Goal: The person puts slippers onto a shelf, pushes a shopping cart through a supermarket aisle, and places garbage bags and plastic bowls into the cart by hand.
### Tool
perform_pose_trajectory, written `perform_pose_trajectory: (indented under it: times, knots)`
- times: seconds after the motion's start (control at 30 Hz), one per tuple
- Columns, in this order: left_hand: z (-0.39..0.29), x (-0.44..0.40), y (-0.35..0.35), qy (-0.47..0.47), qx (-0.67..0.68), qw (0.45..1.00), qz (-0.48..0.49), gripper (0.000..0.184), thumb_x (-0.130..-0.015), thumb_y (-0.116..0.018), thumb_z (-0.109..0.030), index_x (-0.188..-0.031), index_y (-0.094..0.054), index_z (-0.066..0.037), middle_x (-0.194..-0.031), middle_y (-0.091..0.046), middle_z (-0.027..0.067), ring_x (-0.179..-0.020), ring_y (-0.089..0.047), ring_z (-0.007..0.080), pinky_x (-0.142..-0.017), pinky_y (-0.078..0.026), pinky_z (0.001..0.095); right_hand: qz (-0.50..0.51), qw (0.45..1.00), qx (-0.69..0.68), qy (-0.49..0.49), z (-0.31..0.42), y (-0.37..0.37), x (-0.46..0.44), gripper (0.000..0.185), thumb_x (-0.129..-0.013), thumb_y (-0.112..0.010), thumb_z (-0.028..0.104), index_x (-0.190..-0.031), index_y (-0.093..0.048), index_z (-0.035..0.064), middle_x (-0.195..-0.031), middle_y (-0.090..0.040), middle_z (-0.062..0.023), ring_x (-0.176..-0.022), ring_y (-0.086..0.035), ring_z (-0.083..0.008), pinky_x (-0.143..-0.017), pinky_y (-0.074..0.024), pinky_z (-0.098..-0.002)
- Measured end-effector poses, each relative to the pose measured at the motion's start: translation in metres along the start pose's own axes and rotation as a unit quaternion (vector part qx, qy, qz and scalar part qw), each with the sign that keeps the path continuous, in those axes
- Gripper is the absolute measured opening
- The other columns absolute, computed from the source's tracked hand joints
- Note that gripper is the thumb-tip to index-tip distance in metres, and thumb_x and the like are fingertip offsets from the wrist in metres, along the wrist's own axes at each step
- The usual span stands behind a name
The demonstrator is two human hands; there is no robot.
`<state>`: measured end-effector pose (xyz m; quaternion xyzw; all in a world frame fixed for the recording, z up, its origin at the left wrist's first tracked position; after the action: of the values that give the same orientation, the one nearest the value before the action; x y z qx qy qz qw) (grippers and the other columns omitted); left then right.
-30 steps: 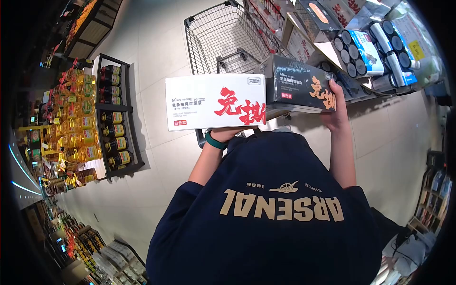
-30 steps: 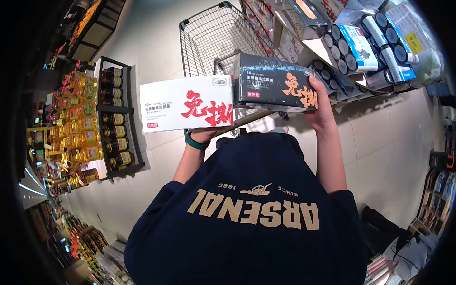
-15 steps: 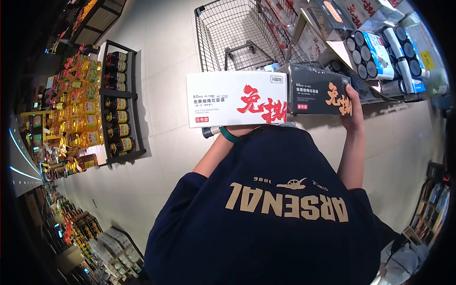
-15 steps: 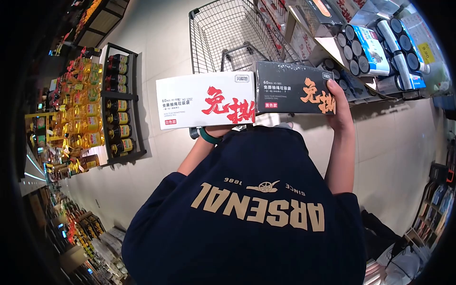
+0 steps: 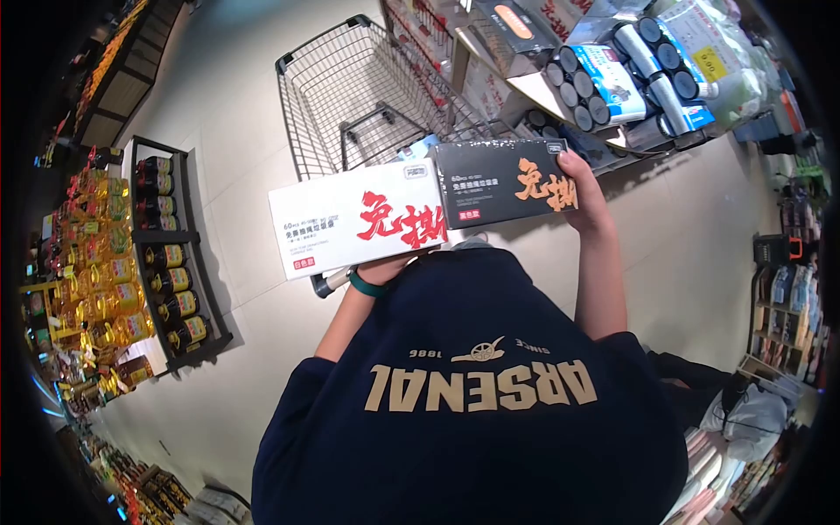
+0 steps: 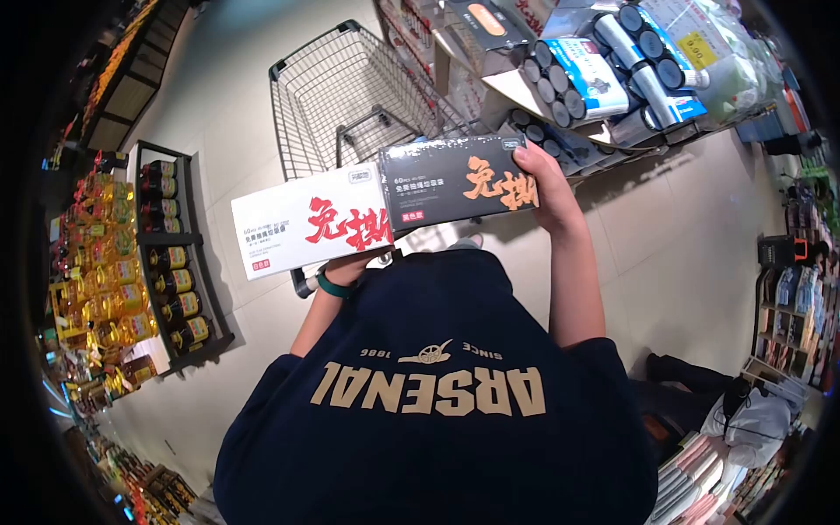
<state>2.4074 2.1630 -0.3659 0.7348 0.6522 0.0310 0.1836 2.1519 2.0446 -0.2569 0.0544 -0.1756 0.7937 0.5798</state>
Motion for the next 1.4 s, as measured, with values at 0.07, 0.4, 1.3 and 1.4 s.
perform_pose_trajectory:
  times: [0.07, 0.4, 1.3, 1.4]
  knots:
    - [0.018, -0.003, -0.013, -0.036, -0.024, 0.999, 0.023, 0.063, -0.079, -0.081, -0.022, -0.133, -0.053, -0.005, -0.134, -0.057, 0.0104, -0.121, -0.056, 0.0246, -0.105, -0.042, 0.0409, -0.029, 0.999, -0.012, 0.032, 0.020, 0.002, -0.004, 0.041, -0.092, -0.059, 0.033, -0.118, -0.056, 0.0013, -0.107, -0.064, -0.0068, -0.097, -0.063, -0.0117, -0.083, -0.0512, -0.0262]
    - [0.034, -0.009, -0.030, 0.086, 0.113, 0.990, 0.009, 0.062, -0.079, -0.082, -0.027, -0.132, -0.056, -0.010, -0.131, -0.060, 0.0058, -0.121, -0.056, 0.0199, -0.104, -0.042, 0.0368, -0.312, 0.793, 0.342, 0.396, 0.164, 0.007, -0.044, 0.075, -0.071, -0.086, 0.040, -0.122, -0.049, -0.0024, -0.113, -0.052, -0.0156, -0.101, -0.054, -0.0244, -0.090, -0.0454, -0.0351]
    - [0.020, -0.011, 0.007, 0.038, 0.158, 0.986, -0.030, 0.061, -0.078, -0.082, -0.029, -0.130, -0.058, -0.007, -0.127, -0.062, 0.0100, -0.116, -0.058, 0.0241, -0.101, -0.045, 0.0375, -0.352, 0.634, 0.561, 0.399, 0.144, -0.033, -0.123, 0.074, -0.080, -0.078, 0.032, -0.134, -0.045, -0.0061, -0.144, -0.029, -0.0364, -0.129, -0.038, -0.0517, -0.106, -0.0370, -0.0493]
    - [0.019, 0.000, 0.012, 0.040, 0.158, 0.986, -0.033, 0.062, -0.078, -0.082, -0.029, -0.130, -0.058, -0.007, -0.127, -0.062, 0.0101, -0.116, -0.058, 0.0241, -0.100, -0.046, 0.0374, -0.377, 0.594, 0.589, 0.398, 0.147, -0.054, -0.103, 0.077, -0.078, -0.080, 0.033, -0.135, -0.045, -0.0055, -0.145, -0.027, -0.0356, -0.130, -0.031, -0.0517, -0.109, -0.0301, -0.0521]
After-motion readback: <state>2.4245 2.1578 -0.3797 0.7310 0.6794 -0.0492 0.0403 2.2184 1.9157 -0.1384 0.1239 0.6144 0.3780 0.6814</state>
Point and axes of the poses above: each hand's wrist, its own x-axis away from the middle knuckle, its own y-axis out of the back of the hand, z = x × y, the point moved 10 cm from there along -x, towards the middle knuckle
